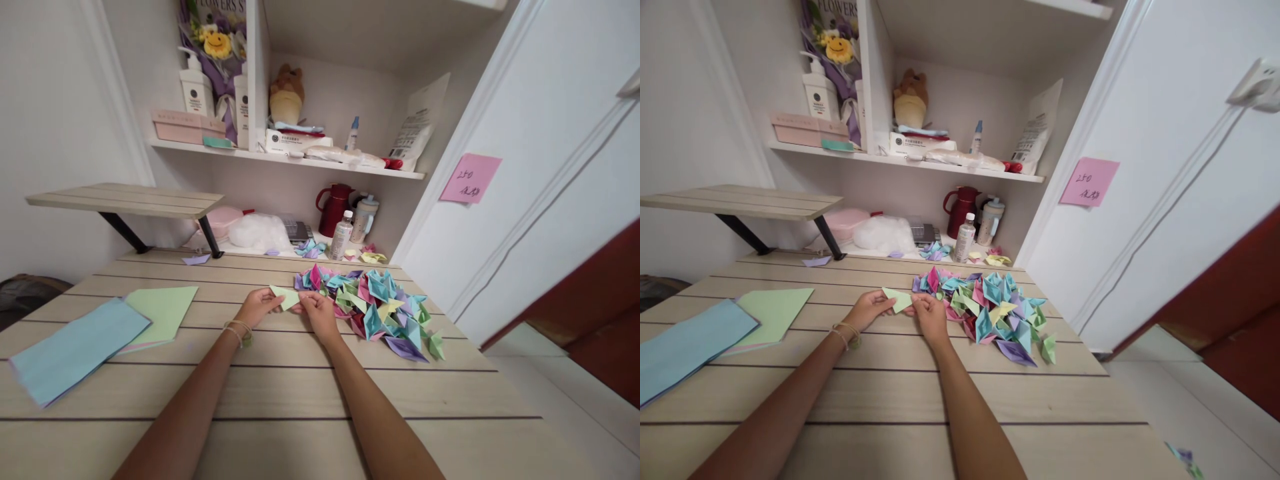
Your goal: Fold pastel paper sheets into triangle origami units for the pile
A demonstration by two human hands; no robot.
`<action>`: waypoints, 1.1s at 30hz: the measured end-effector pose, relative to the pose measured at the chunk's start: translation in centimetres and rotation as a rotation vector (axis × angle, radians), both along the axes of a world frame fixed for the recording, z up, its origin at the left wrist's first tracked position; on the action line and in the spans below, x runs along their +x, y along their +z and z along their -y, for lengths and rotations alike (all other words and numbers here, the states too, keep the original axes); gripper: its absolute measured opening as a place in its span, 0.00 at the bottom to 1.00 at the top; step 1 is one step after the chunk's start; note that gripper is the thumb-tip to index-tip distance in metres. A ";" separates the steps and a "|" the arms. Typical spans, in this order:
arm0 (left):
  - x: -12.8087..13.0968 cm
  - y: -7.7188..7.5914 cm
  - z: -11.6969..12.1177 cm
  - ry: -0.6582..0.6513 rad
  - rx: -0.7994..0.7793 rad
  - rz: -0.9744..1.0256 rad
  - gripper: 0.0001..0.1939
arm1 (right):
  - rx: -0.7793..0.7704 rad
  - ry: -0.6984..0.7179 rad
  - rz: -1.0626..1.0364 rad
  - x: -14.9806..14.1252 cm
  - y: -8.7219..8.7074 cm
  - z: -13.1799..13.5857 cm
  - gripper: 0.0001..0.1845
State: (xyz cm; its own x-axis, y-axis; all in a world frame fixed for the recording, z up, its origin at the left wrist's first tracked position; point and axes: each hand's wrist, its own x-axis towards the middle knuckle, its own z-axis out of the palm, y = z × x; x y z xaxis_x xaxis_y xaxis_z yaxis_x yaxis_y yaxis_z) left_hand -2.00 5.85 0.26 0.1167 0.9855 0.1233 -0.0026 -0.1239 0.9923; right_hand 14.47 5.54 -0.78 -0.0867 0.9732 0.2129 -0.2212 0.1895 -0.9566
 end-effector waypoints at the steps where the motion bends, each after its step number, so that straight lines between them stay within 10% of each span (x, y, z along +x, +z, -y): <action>1: 0.0 0.0 0.0 -0.016 0.000 -0.013 0.15 | 0.002 -0.014 -0.005 0.0 0.0 0.0 0.16; 33: 0.5 -0.6 -0.1 -0.003 0.081 -0.018 0.16 | 0.200 -0.068 0.258 -0.2 0.0 0.4 0.12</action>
